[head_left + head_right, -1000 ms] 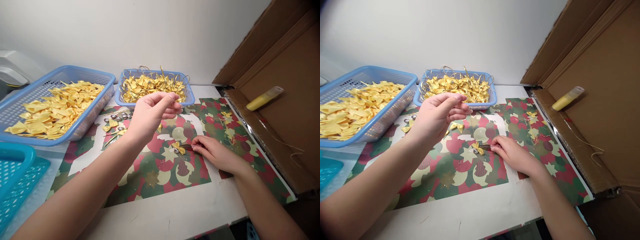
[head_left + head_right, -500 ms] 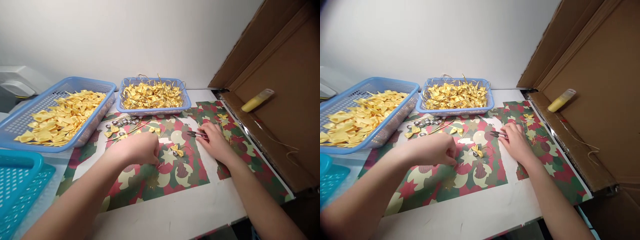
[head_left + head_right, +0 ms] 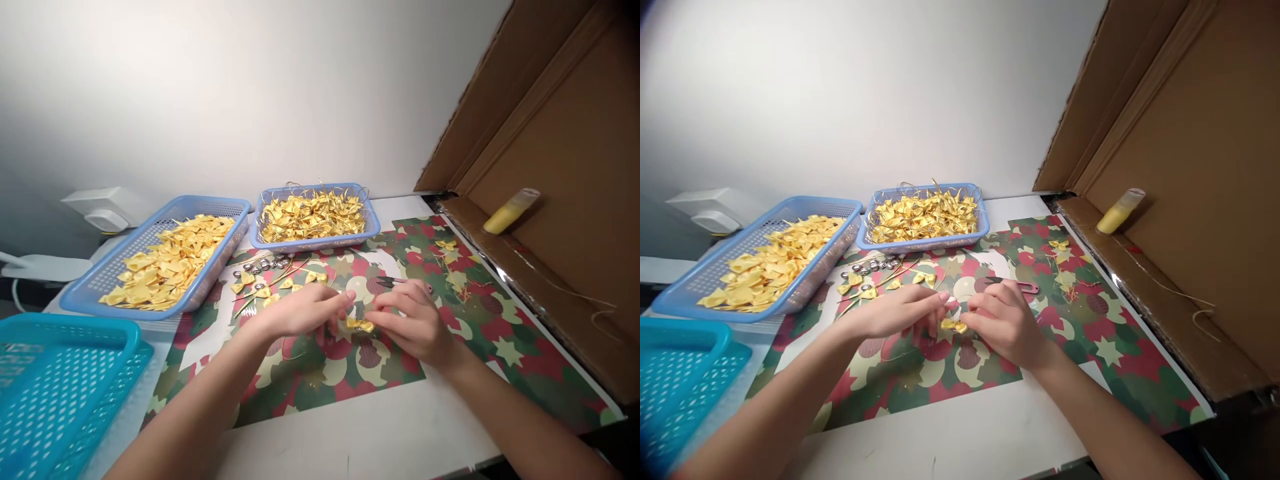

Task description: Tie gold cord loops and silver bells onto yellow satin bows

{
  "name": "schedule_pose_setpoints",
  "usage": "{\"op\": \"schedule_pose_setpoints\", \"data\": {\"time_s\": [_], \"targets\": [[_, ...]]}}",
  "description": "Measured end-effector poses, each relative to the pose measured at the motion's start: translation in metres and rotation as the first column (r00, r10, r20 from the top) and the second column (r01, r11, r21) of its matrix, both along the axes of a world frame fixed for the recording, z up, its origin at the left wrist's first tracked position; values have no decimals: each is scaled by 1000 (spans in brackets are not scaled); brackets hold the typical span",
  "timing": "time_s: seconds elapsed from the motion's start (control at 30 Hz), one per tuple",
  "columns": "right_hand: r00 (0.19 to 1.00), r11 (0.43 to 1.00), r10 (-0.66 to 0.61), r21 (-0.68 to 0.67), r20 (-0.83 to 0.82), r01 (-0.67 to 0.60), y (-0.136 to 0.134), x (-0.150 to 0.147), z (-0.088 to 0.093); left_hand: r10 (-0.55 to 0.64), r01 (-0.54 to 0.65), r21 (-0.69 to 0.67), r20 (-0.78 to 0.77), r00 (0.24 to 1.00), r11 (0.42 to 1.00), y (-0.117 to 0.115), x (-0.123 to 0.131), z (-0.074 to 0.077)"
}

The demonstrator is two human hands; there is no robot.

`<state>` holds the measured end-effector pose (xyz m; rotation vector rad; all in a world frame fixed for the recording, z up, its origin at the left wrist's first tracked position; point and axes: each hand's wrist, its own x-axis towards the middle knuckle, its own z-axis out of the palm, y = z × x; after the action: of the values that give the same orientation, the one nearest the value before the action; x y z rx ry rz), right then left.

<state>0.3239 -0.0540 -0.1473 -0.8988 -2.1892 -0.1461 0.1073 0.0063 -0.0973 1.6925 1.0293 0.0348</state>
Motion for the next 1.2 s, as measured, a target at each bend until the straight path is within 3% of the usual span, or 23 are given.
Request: {"op": "schedule_pose_setpoints", "data": {"time_s": [0.1,0.17,0.3,0.53,0.6,0.73,0.87,1.0,1.1,1.2], "targets": [[999,990,-22,138,-43,28,-4,-1,6,50,-26,-127,188,981,992,-14,3,-7],[997,985,-30,165,-65,40,-6,-3,9,157,-73,-275,295,943,959,-24,4,-15],[997,985,-19,168,-78,32,-9,-6,10,376,-122,-586,334,864,801,-37,3,-33],[998,994,18,112,-52,-12,-11,-7,11,451,-64,-695,390,802,716,-50,5,-42],[996,994,12,109,-86,-2,-12,-8,12,509,-137,-671,396,765,729,-54,8,-43],[967,997,-41,49,-252,55,-19,-13,11,657,-430,-525,394,642,735,-61,13,-46],[917,983,-95,-182,-388,25,-28,-27,6,710,-592,-393,431,557,703,-68,17,-46],[899,926,-213,-372,-382,61,-32,-38,2,678,-629,-293,491,547,720,-75,19,-44],[897,935,-189,-352,-399,40,-31,-38,1,631,-621,-220,512,583,752,-78,18,-46],[904,947,-143,-320,-403,7,-30,-36,3,547,-603,-66,506,666,795,-79,16,-48]]}}
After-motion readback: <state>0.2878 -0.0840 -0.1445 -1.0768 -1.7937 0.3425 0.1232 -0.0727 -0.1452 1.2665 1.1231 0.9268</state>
